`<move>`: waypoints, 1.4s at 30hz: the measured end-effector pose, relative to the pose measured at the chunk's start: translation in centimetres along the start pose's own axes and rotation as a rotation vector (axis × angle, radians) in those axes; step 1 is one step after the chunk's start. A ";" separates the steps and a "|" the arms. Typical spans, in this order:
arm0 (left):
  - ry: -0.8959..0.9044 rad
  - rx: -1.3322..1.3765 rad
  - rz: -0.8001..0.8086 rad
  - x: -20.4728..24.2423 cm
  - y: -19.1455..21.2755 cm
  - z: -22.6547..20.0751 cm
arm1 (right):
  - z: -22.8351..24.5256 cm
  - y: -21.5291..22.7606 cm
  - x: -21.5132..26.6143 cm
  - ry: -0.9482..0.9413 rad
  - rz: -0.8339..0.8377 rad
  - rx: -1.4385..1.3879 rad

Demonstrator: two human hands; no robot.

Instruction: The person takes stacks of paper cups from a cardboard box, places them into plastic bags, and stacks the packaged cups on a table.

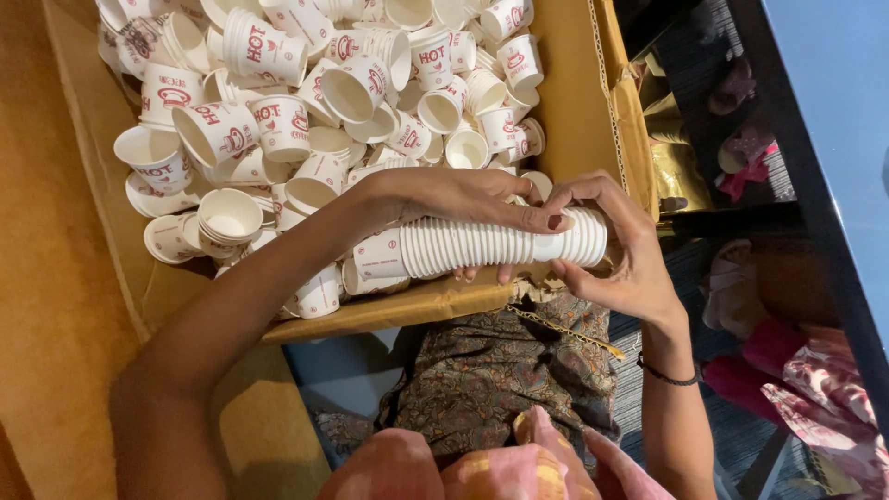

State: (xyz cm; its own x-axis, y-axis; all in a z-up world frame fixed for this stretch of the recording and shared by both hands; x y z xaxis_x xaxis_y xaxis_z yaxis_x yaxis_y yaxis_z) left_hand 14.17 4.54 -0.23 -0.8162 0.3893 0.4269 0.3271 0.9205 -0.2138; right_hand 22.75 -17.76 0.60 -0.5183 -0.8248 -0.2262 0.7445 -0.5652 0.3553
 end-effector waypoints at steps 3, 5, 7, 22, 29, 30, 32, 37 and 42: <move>-0.168 -0.012 0.021 -0.1 -0.5 0.3 | 2.0 -0.2 -0.9 0.032 0.027 0.009; -0.201 -0.003 0.054 -0.2 -0.7 0.3 | 2.2 -0.5 -1.2 0.051 0.032 0.033; -0.234 0.006 0.084 -0.2 -0.9 0.2 | 2.3 -0.7 -1.2 0.071 0.039 0.058; -0.043 -0.116 -0.085 -0.2 -0.9 0.2 | 1.4 -0.9 -0.1 -0.042 0.006 -0.030; -0.226 -0.054 0.082 -1.8 -0.4 1.9 | 2.0 -1.3 -0.6 -0.001 0.020 0.048; -0.217 -0.065 0.055 -1.6 -0.4 1.8 | 2.2 -1.4 -0.7 -0.012 0.019 0.080; -0.182 -0.058 0.027 -1.1 -0.8 1.3 | 1.8 -1.4 -0.4 -0.006 0.015 0.072; -0.075 -0.026 -0.022 -0.8 -0.9 1.1 | 1.7 -1.2 -0.1 0.013 -0.005 0.019; -0.100 -0.155 -0.043 -1.1 -0.8 1.1 | 2.6 -1.3 -0.5 0.035 0.007 0.052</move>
State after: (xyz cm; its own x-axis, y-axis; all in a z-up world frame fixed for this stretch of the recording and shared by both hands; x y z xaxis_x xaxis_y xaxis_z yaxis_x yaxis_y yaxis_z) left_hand 14.24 3.32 -1.52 -0.8719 0.3513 0.3412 0.3542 0.9335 -0.0559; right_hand 20.95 -16.60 2.65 -0.4970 -0.8295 -0.2547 0.7248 -0.5582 0.4038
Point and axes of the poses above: each hand's wrist, its own x-axis away from the middle knuckle, its own y-axis out of the back of the hand, z = x × y, the point moved 1 cm from there along -x, towards the middle knuckle, and after that the axes turned 10 degrees about -z, right-handed, at the moved point
